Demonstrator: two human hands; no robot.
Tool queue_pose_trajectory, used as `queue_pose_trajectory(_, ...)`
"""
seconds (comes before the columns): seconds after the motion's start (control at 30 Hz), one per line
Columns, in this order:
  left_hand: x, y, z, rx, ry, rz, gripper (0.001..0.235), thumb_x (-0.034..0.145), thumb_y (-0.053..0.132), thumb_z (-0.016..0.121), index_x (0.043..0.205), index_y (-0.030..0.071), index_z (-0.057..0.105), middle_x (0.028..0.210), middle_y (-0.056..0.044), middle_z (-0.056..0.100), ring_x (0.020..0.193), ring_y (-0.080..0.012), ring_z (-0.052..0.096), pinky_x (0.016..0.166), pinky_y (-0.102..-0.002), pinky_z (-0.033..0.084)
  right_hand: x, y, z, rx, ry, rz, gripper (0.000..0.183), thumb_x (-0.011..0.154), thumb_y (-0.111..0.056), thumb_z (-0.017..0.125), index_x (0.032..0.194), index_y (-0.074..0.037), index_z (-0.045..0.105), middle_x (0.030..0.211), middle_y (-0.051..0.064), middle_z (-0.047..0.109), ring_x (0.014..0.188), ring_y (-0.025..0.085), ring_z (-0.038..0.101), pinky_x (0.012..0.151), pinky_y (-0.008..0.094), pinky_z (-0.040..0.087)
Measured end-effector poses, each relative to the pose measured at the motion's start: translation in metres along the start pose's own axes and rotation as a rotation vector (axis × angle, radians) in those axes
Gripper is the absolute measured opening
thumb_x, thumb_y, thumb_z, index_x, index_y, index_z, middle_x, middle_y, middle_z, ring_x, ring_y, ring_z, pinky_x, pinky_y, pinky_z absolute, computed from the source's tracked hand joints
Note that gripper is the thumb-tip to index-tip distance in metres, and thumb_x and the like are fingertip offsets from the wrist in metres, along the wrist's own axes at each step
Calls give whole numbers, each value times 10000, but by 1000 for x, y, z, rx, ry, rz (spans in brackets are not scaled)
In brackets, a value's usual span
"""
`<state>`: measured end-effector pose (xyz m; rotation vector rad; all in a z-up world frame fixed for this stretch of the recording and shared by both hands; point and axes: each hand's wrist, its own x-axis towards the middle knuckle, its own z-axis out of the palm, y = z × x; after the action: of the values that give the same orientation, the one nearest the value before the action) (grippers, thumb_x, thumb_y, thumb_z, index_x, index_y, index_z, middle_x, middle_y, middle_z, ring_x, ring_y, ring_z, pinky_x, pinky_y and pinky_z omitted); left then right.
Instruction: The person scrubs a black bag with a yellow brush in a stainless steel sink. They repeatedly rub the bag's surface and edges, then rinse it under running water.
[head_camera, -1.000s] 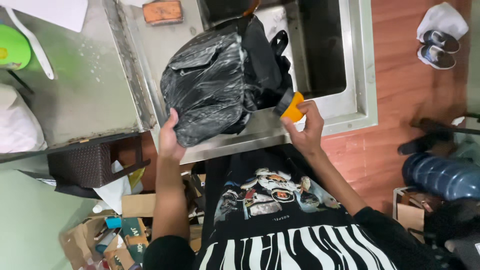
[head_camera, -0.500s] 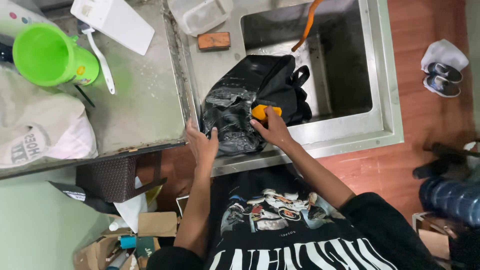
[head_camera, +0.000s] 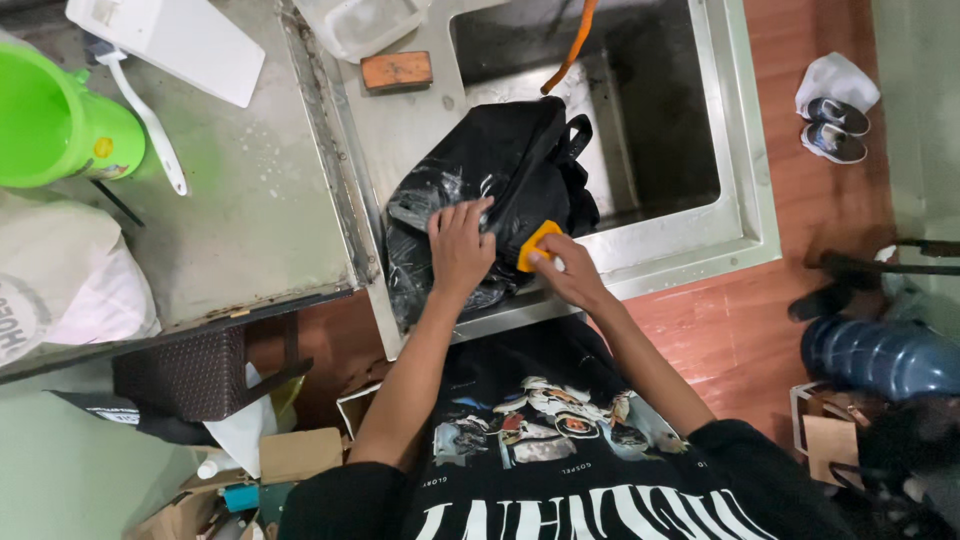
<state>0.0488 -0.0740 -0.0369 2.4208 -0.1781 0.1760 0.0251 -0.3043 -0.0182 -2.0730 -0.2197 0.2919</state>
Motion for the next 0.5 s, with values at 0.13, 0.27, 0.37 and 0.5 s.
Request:
queue_pose_trajectory(0.13,-32,3,10,-59,-8,-82,538,928,60,534,1409,219,715,1216,-28,701,1136,-273,627,1161,-562,371,21,26,-35,130,101,88,238,1084,-304,703,968,-96,697,851,88,590,877,242,576,893,425,501)
queue_pose_trajectory(0.27,-26,20,11,-110,43,-238,537,926,50,563,1416,218,702,1339,-47,721,1304,-283,627,1220,-561,323,149,-17,-62,-45,15,-220,303,1096,-351,697,967,-80,662,920,159,579,907,381,598,894,471,487)
queue_pose_trajectory(0.37,-38,32,12,-190,106,-323,520,978,35,512,1443,198,676,1377,-51,713,1350,-286,618,1236,-568,307,260,-81,-58,-194,-160,-459,339,1140,-365,630,989,-61,630,901,169,548,912,452,585,853,547,468)
queue_pose_trajectory(0.5,-40,31,22,-168,165,-311,460,965,42,539,1399,137,659,1435,-31,713,1420,-271,618,1266,-565,309,398,-160,-44,-389,-289,-602,317,1164,-380,388,1055,-114,521,989,78,478,912,307,467,755,460,332)
